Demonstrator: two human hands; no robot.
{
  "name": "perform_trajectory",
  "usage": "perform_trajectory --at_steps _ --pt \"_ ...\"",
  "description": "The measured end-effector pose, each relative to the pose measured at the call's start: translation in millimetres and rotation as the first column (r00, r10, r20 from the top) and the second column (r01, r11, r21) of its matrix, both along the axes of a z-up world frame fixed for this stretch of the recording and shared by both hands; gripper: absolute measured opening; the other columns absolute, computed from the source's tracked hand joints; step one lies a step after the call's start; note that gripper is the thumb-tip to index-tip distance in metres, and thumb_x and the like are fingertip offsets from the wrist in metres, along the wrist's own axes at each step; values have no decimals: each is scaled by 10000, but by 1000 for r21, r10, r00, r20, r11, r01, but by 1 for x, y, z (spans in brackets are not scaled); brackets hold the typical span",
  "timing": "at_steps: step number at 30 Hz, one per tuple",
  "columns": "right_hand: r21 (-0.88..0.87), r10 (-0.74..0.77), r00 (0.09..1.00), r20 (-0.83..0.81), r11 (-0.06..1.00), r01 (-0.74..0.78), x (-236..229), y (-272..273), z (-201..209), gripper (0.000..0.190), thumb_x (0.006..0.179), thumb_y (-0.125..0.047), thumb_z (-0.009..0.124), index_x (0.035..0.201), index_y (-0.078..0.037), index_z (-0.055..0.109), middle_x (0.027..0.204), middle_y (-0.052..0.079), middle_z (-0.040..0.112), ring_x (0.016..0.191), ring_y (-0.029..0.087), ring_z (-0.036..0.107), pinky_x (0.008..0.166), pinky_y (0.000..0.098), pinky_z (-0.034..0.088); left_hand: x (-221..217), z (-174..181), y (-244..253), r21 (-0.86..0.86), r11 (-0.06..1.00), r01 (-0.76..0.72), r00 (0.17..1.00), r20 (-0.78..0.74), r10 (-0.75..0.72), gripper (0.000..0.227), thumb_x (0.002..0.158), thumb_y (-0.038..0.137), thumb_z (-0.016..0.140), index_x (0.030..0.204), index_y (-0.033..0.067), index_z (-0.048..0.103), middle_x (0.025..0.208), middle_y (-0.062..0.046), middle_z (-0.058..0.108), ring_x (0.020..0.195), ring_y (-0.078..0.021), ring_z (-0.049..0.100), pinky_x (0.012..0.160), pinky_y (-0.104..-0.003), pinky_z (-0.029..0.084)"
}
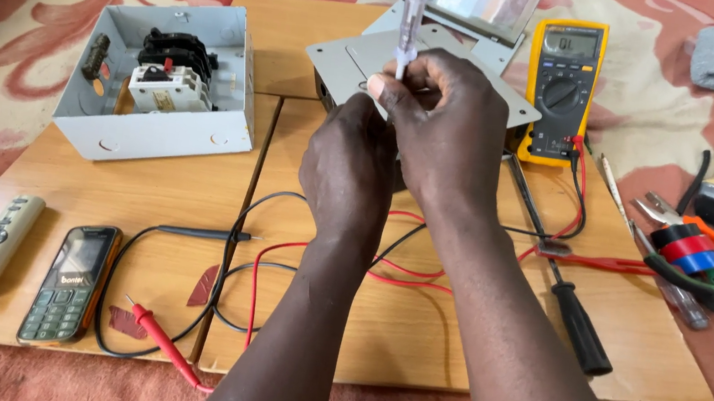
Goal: Unscrewing the cover of an electrical distribution box and using a multimeter to test the internal circuit breakers.
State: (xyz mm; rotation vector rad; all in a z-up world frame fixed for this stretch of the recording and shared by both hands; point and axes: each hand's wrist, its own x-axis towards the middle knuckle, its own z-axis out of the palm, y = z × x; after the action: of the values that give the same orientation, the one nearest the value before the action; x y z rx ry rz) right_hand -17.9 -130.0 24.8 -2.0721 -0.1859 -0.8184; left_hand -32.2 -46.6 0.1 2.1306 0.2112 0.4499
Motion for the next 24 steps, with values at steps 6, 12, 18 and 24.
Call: perform_trajectory --at_steps 6,12,18,24 --pt "-2 -17 999 -51 1000 17 1 -3 5 94 849 -193 816 813 -140 747 820 -34 830 670 51 727 626 270 526 7 -9 -2 18 999 -31 1000 4 31 246 921 277 616 753 160 480 801 -17 597 667 -301 500 572 -429 349" --pt "-71 11 997 -71 997 -16 1 -7 8 96 887 -159 790 959 -127 733 861 -5 811 705 134 706 665 326 523 -3 10 1 -46 999 -11 993 -115 6 231 940 308 634 767 160 589 848 -11 664 751 -280 564 654 -408 406" --pt "-11 85 994 -76 996 -86 5 -10 5 430 898 -162 712 1301 -43 617 948 19 824 874 171 776 795 325 574 -7 12 0 -51 999 7 993 -119 -13 118 877 179 644 759 181 643 888 -1 683 710 -266 557 624 -411 405" --pt "37 71 992 -104 997 -68 -3 -3 10 135 891 -182 668 1008 -150 729 922 -21 819 857 110 780 773 278 587 -1 8 1 -40 999 -11 996 -88 7 180 885 166 514 732 163 609 818 -12 671 695 -258 541 590 -413 380"
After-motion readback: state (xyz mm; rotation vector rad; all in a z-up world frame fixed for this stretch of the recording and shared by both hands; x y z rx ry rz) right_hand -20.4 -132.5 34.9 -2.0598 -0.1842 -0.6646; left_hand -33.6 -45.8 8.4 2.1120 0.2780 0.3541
